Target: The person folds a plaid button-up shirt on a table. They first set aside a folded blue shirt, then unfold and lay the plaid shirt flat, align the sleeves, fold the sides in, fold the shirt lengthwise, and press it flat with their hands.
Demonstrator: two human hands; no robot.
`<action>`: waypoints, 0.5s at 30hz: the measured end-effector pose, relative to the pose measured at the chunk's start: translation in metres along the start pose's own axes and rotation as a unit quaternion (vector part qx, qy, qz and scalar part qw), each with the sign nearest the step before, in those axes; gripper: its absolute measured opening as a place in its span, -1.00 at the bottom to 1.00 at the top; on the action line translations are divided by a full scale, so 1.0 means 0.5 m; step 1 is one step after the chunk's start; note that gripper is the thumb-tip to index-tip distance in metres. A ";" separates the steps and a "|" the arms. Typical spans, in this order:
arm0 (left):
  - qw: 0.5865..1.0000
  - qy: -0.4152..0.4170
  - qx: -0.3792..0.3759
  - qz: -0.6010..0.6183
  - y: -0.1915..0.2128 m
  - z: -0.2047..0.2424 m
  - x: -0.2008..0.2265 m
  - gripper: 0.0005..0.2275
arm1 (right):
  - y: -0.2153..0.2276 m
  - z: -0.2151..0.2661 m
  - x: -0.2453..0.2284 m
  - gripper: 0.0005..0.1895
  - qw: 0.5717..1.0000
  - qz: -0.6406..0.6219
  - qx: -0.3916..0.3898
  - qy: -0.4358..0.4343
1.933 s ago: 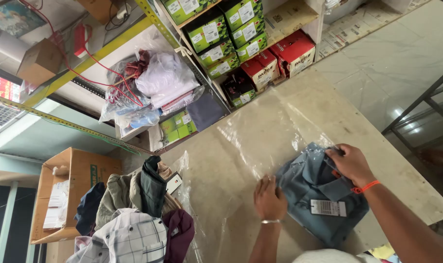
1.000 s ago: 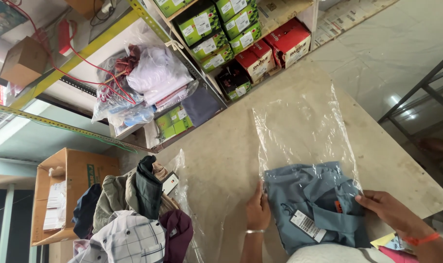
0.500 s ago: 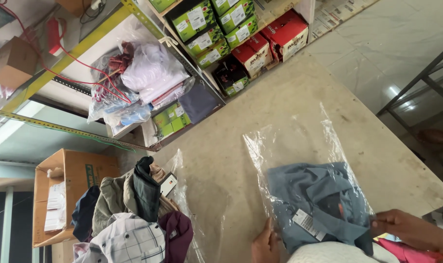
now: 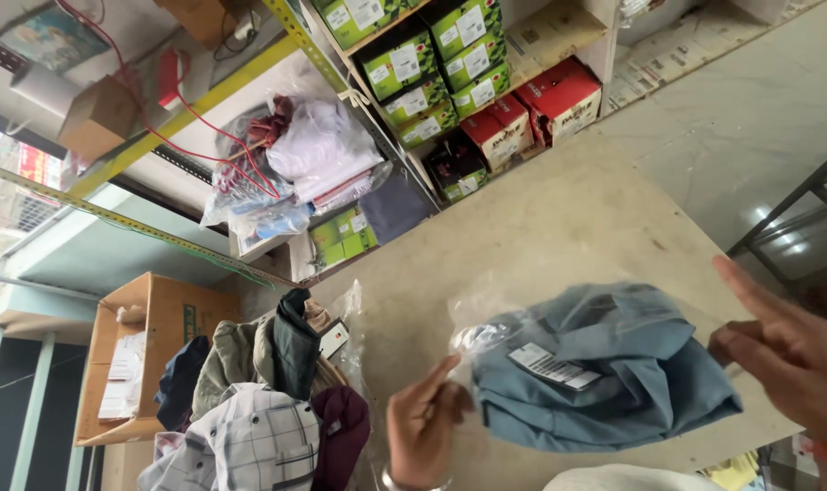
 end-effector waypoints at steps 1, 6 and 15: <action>0.998 -0.030 0.000 0.057 0.011 0.006 0.018 -0.62 | 0.009 0.006 -0.037 -0.16 0.999 0.009 -0.003 0.054; 0.985 -0.093 -0.005 0.148 0.052 0.031 0.117 -0.66 | 0.036 0.009 -0.076 -0.19 0.990 -0.101 -0.044 0.092; 0.942 -0.218 0.124 0.224 0.093 0.144 0.132 -0.75 | 0.002 -0.001 -0.310 -0.25 0.957 -0.115 -0.012 0.267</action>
Point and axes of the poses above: each hand's wrist, its own z-axis away from the middle knuckle, its own y-axis out of the back of the hand, x = y × z, the point moved 4 cm from there along -z, towards the middle knuckle, and after that the axes turned 11 degrees about z, right-handed, at the moved point
